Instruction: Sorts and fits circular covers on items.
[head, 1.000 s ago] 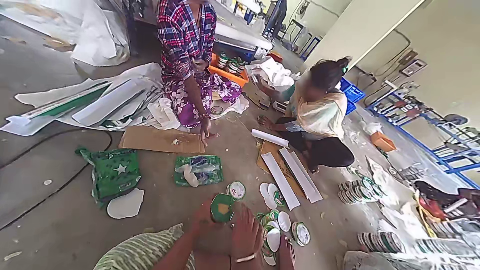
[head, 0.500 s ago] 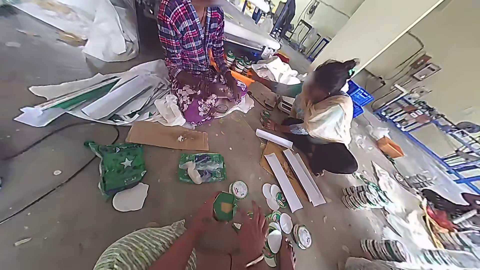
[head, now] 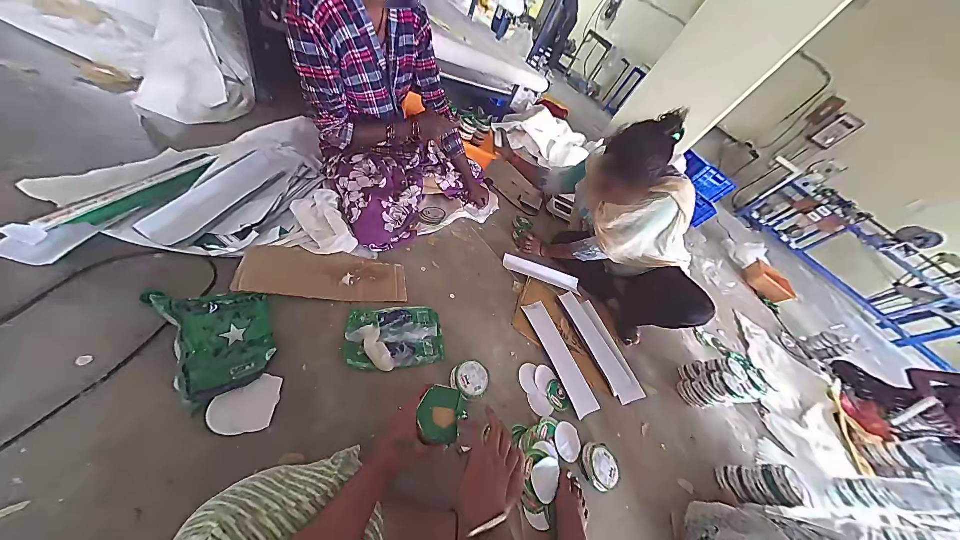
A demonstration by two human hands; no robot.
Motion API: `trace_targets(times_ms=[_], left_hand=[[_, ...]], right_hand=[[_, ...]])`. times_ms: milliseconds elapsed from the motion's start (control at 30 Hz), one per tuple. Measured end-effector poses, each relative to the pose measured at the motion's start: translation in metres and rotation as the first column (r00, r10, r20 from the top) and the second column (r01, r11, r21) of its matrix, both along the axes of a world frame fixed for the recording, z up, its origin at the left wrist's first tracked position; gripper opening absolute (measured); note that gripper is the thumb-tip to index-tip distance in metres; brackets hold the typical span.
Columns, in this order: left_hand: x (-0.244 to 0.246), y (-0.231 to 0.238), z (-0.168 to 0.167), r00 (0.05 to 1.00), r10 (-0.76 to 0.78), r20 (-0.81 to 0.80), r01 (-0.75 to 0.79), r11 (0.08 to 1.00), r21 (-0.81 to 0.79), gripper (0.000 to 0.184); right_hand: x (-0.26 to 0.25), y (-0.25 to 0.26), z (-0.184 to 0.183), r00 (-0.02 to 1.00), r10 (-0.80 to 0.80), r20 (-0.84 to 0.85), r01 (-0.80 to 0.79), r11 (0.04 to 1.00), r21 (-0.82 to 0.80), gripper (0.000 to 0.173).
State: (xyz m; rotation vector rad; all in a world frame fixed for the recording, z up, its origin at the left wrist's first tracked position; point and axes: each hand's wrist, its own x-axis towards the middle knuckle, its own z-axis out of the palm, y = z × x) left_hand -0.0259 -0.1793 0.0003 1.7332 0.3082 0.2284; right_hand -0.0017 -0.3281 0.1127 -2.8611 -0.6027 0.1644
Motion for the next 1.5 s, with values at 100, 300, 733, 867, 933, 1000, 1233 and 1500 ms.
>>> trace_targets(times_ms=[100,300,733,867,933,1000,1233,1500], left_hand=[[-0.004,-0.001,0.009,0.999,0.014,-0.033,-0.012,0.999,0.045,0.111],[-0.002,-0.008,-0.002,0.989,0.075,0.125,-0.090,0.989,0.122,0.128],[-0.002,0.000,0.020,0.954,0.141,0.265,-0.160,0.986,0.048,0.137],[-0.002,0.004,0.033,0.956,0.190,0.223,-0.201,0.979,0.030,0.125],[-0.002,0.006,0.032,0.964,0.181,0.197,-0.195,0.979,0.055,0.120],[-0.003,0.008,0.030,0.968,0.178,0.179,-0.198,0.974,0.105,0.116],[0.002,0.002,0.036,0.873,0.295,0.387,-0.396,0.894,0.211,0.048],[0.003,-0.041,0.088,0.989,0.056,0.134,-0.033,0.986,-0.166,0.057]], right_hand=[[0.000,-0.008,-0.021,0.991,0.052,0.122,-0.054,0.998,0.014,0.040],[-0.009,-0.002,0.004,0.996,0.005,0.086,-0.011,0.998,0.068,0.036],[0.122,-0.072,-0.039,0.914,-0.221,-0.340,0.243,0.970,0.021,0.067],[0.153,-0.078,-0.083,0.903,-0.102,-0.418,-0.020,0.960,-0.278,0.096],[0.157,-0.076,-0.094,0.895,-0.087,-0.438,-0.053,0.953,-0.297,0.092],[0.162,-0.075,-0.093,0.875,-0.138,-0.465,-0.014,0.951,-0.310,0.087],[0.159,-0.110,-0.047,0.839,-0.150,-0.523,0.359,0.876,0.323,0.072],[0.101,-0.074,0.026,0.757,0.143,-0.637,0.313,0.777,0.546,0.064]])
